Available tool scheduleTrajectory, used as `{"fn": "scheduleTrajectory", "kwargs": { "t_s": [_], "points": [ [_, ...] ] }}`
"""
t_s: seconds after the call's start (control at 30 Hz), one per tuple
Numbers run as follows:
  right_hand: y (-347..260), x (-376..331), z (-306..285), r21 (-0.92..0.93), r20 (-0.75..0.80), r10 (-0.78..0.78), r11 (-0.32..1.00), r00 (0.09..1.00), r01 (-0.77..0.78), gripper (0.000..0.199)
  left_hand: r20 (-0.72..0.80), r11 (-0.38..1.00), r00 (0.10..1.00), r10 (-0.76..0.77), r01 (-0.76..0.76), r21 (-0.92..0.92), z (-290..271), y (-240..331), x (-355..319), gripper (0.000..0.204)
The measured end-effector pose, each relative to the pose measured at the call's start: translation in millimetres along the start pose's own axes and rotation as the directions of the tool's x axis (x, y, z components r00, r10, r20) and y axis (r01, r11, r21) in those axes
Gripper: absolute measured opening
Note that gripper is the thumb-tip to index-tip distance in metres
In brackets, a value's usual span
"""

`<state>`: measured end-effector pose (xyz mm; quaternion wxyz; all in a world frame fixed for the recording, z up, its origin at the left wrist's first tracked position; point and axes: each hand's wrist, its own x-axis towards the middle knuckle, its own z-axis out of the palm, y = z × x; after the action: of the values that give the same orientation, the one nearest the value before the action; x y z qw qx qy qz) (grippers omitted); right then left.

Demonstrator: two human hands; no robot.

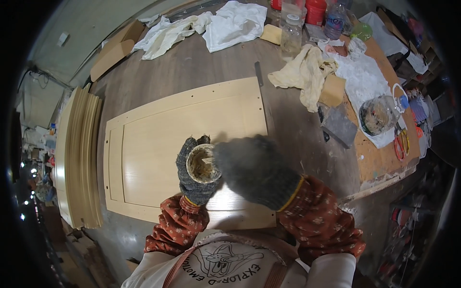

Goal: The person applies a liquid finish to a wooden panel using a cloth, wipes the surface, and then uses a small brush and a liquid from a bottle to apply material to specific grooves and holes on the panel.

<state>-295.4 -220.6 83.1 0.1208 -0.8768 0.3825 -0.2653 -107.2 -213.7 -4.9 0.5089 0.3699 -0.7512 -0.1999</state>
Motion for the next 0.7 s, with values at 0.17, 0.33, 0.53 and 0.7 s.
{"fn": "scheduleTrajectory", "kwargs": {
  "t_s": [0.17, 0.33, 0.53, 0.7],
  "points": [
    [24.5, -40.8, -0.7, 0.506, -0.281, 0.330, 0.849, 0.901, -0.153, 0.014, -0.004, 0.994, 0.998, -0.066, 0.067, 0.082, 1.5, -9.0, -3.1, 0.080],
    [67.0, -72.0, -13.6, 0.925, 0.063, 0.826, 0.161, 0.559, -0.343, 0.019, -0.032, 0.998, 0.999, -0.029, 0.030, 0.048, 3.0, -14.7, -6.5, 0.086],
    [140.5, -53.1, 8.6, 0.959, 0.181, 0.840, -0.036, 0.512, -0.281, 0.019, -0.017, 0.989, 0.999, -0.030, 0.032, 0.147, 6.0, -9.6, -2.3, 0.085],
    [163.1, -39.2, 23.8, 0.925, 0.220, 0.811, 0.003, 0.542, -0.379, 0.018, -0.003, 0.984, 0.999, -0.040, 0.040, 0.172, 6.7, -12.6, -7.1, 0.084]
  ]
}}
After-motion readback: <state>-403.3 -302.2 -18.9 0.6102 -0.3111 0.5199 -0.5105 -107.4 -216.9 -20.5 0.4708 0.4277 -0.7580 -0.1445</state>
